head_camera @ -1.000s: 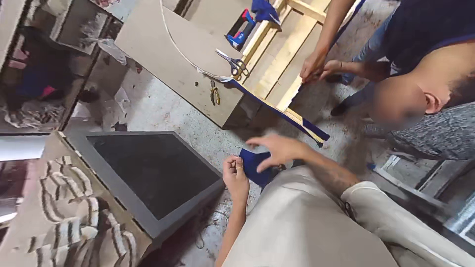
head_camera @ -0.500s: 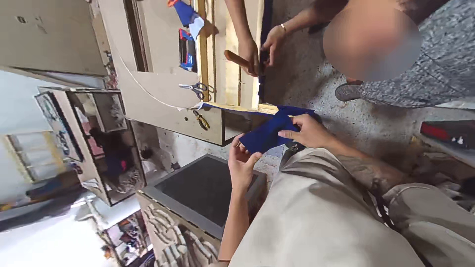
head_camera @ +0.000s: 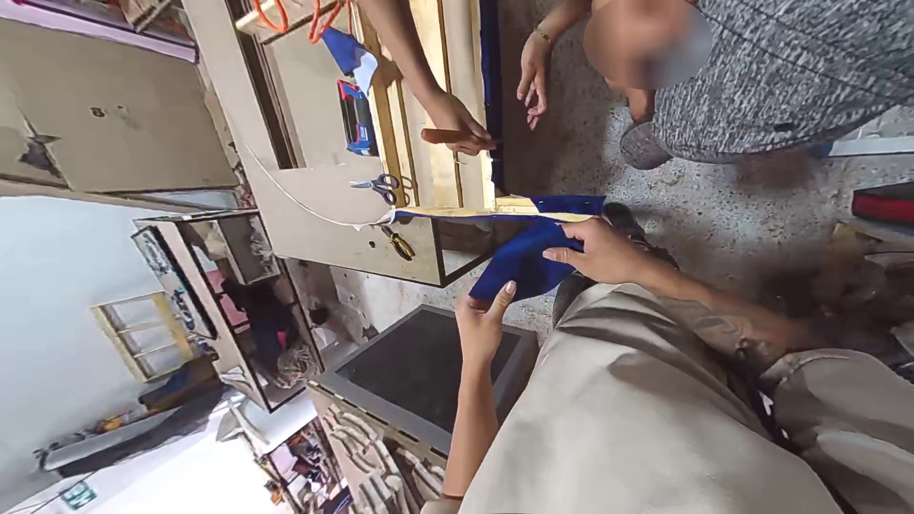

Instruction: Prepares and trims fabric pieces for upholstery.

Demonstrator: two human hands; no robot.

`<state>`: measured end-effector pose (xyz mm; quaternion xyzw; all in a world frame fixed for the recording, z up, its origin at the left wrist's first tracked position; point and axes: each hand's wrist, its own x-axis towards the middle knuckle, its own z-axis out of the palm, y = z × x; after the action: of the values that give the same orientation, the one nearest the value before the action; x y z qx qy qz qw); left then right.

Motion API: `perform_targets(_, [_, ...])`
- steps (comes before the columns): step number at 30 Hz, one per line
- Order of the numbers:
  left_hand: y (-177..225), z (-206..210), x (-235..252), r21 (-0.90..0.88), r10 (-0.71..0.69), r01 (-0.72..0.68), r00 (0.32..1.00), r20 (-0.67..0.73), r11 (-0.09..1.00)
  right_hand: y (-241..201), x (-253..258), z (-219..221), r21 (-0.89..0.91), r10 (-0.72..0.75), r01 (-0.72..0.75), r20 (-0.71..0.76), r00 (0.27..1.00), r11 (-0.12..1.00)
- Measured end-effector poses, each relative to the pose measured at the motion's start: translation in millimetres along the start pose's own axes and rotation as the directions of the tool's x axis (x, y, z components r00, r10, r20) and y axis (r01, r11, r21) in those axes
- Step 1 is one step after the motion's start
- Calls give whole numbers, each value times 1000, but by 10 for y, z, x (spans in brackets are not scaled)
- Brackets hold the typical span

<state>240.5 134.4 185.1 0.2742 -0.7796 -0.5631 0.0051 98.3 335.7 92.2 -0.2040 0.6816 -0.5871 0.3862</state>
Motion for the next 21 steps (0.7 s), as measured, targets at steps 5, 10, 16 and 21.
perform_targets(5, [-116,36,-65,36,38,-42,994,104,998,-50,-120,123,-59,-25,24,-23,999,998])
perform_targets(10, [-169,-3,-100,140,78,-118,962,262,983,15,-188,197,-102,-15,9,-60,998,995])
perform_targets(16, [-221,-70,-93,190,66,-124,956,286,974,-41,-251,255,-185,3,-7,-21,1000,983])
perform_targets(21, [-110,-70,40,-43,58,-59,998,-7,997,-40,-337,243,-33,15,-19,-118,993,999])
